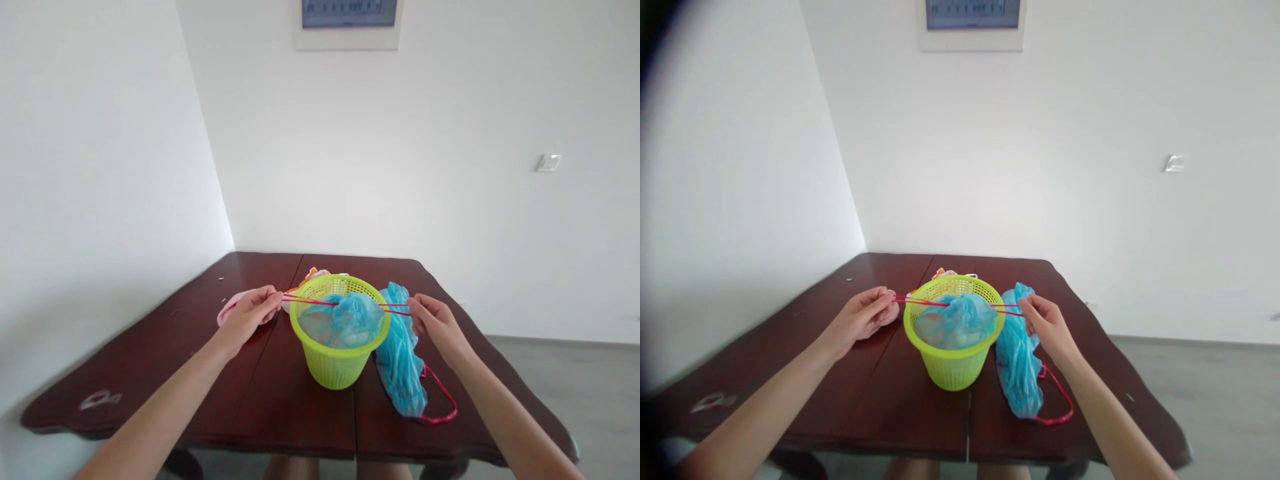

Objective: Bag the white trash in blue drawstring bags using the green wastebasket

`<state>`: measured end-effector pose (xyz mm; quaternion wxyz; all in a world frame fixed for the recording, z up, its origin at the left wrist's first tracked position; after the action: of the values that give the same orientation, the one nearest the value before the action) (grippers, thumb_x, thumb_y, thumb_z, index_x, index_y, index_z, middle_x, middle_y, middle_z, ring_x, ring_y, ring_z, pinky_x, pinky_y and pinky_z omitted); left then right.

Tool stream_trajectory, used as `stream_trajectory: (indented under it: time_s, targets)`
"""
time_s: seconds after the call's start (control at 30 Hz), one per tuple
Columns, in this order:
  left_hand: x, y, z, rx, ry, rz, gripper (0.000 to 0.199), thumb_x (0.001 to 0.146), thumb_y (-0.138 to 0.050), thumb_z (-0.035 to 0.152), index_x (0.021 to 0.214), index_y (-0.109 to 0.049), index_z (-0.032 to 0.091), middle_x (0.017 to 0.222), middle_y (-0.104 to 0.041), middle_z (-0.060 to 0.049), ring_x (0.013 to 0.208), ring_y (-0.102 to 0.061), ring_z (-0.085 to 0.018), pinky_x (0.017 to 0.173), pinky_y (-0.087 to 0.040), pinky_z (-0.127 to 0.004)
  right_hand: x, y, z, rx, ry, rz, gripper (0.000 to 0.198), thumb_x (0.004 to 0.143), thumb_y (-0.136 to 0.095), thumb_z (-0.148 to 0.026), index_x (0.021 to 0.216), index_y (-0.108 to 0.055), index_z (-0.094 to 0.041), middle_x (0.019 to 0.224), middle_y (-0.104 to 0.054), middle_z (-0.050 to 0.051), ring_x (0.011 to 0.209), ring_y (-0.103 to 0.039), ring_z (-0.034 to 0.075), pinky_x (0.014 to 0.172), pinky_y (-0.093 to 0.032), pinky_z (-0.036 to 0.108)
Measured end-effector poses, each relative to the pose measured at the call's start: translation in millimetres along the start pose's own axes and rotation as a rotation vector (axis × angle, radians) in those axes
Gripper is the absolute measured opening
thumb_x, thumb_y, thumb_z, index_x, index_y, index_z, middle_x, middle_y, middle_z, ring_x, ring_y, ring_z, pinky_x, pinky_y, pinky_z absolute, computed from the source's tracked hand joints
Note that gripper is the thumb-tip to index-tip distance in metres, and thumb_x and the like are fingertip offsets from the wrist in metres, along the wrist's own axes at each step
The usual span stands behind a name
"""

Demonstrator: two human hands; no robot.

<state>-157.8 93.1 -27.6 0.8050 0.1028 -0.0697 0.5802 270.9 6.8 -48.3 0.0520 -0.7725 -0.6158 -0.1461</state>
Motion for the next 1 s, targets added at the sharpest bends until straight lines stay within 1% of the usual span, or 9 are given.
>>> stream_trajectory:
  time_s: [0.1, 0.17, 0.27, 0.37, 0.47, 0.57, 0.67, 0.87, 1.0]
  targets:
    - [-9.7, 2.8, 21.3, 0.008, -0.106, 0.003, 0.054, 0.104, -0.085, 0.072, 0.107, -0.075, 0.019, 0.093, -0.077, -0.007, 0.074, -0.065, -0.017, 0.061, -0.048, -0.027, -3.9, -13.2, -21.3, 0.007, 0.066, -0.082, 0.061, 0.102, -0.086, -0.079, 0.087, -0.073, -0.022, 0.084, -0.078, 0.005, 0.083, -0.076, 0.020, 0.087, -0.067, 0.036]
    - [-19.0, -1.3, 40.6, 0.043, -0.223, -0.017, 0.050, 0.110, -0.083, 0.066, 0.125, -0.079, 0.019, 0.129, -0.084, -0.017, 0.100, -0.078, -0.023, 0.079, -0.062, -0.032, -5.0, -32.8, -31.5, -0.003, 0.116, -0.181, 0.052, 0.106, -0.084, -0.074, 0.112, -0.081, -0.022, 0.118, -0.087, 0.012, 0.115, -0.084, 0.028, 0.111, -0.069, 0.046]
    - [-32.8, -17.2, 64.9, 0.210, -0.400, -0.076, 0.049, 0.115, -0.080, 0.051, 0.155, -0.074, 0.024, 0.170, -0.071, -0.021, 0.148, -0.072, -0.034, 0.119, -0.063, -0.046, -1.3, -76.2, -39.0, -0.164, 0.231, -0.351, 0.064, 0.107, -0.085, -0.064, 0.157, -0.070, -0.028, 0.168, -0.073, 0.017, 0.160, -0.068, 0.036, 0.139, -0.053, 0.061]
    - [-42.2, -39.9, 78.8, 0.402, -0.555, -0.161, 0.058, 0.119, -0.075, 0.041, 0.175, -0.061, 0.030, 0.187, -0.056, -0.019, 0.169, -0.059, -0.036, 0.137, -0.053, -0.055, 11.2, -124.8, -33.7, -0.479, 0.295, -0.470, 0.096, 0.102, -0.088, -0.056, 0.183, -0.048, -0.025, 0.191, -0.050, 0.021, 0.180, -0.046, 0.042, 0.150, -0.034, 0.070]
    - [-45.9, -60.8, 86.8, 0.554, -0.691, -0.231, 0.065, 0.120, -0.072, 0.037, 0.182, -0.052, 0.032, 0.193, -0.049, -0.018, 0.177, -0.050, -0.037, 0.145, -0.045, -0.062, 26.1, -165.6, -24.0, -0.650, 0.284, -0.573, 0.089, 0.097, -0.092, -0.050, 0.174, -0.060, -0.020, 0.180, -0.063, 0.023, 0.166, -0.061, 0.045, 0.141, -0.047, 0.066]
    - [-40.2, -75.4, 85.3, 0.723, -0.750, -0.255, 0.072, 0.119, -0.073, 0.038, 0.186, -0.046, 0.033, 0.195, -0.046, -0.016, 0.181, -0.046, -0.036, 0.150, -0.039, -0.063, 38.6, -187.5, -14.8, -0.719, 0.242, -0.620, 0.037, 0.089, -0.097, -0.037, 0.121, -0.087, -0.022, 0.116, -0.090, 0.014, 0.113, -0.085, 0.037, 0.107, -0.067, 0.050]
    - [-20.1, -82.6, 64.4, 0.864, -0.640, -0.275, 0.091, 0.111, -0.084, 0.045, 0.189, -0.040, 0.029, 0.198, -0.039, -0.019, 0.184, -0.041, -0.039, 0.151, -0.036, -0.064, 52.3, -191.0, -12.2, -0.720, 0.223, -0.573, 0.016, 0.085, -0.092, -0.023, 0.078, -0.078, -0.022, 0.072, -0.076, 0.005, 0.082, -0.078, 0.029, 0.086, -0.062, 0.040]
    - [32.5, -95.9, 10.3, 0.912, -0.306, -0.333, 0.141, 0.085, -0.105, 0.061, 0.195, -0.028, 0.019, 0.200, -0.027, -0.029, 0.186, -0.032, -0.051, 0.147, -0.040, -0.069, 87.0, -180.9, -29.0, -0.536, 0.255, -0.425, 0.022, 0.089, -0.066, -0.011, 0.099, -0.083, -0.019, 0.103, -0.090, 0.007, 0.103, -0.080, 0.026, 0.097, -0.062, 0.036]
    - [57.5, -106.4, 18.4, 0.917, -0.350, -0.251, 0.124, 0.091, -0.100, 0.046, 0.193, -0.032, 0.029, 0.192, -0.050, -0.020, 0.173, -0.056, -0.047, 0.136, -0.052, -0.063, 93.7, -168.9, -40.9, -0.409, 0.266, -0.381, 0.030, 0.101, -0.057, -0.023, 0.113, -0.084, -0.018, 0.115, -0.090, 0.009, 0.108, -0.081, 0.026, 0.099, -0.066, 0.038]
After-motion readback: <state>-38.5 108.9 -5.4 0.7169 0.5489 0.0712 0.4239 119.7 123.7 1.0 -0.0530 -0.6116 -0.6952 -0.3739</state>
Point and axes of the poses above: each hand's wrist, its own x-axis towards the middle knuckle, its own y-axis out of the back of the hand, z = x × y, the point moved 7 cm from there along x, towards the middle knuckle
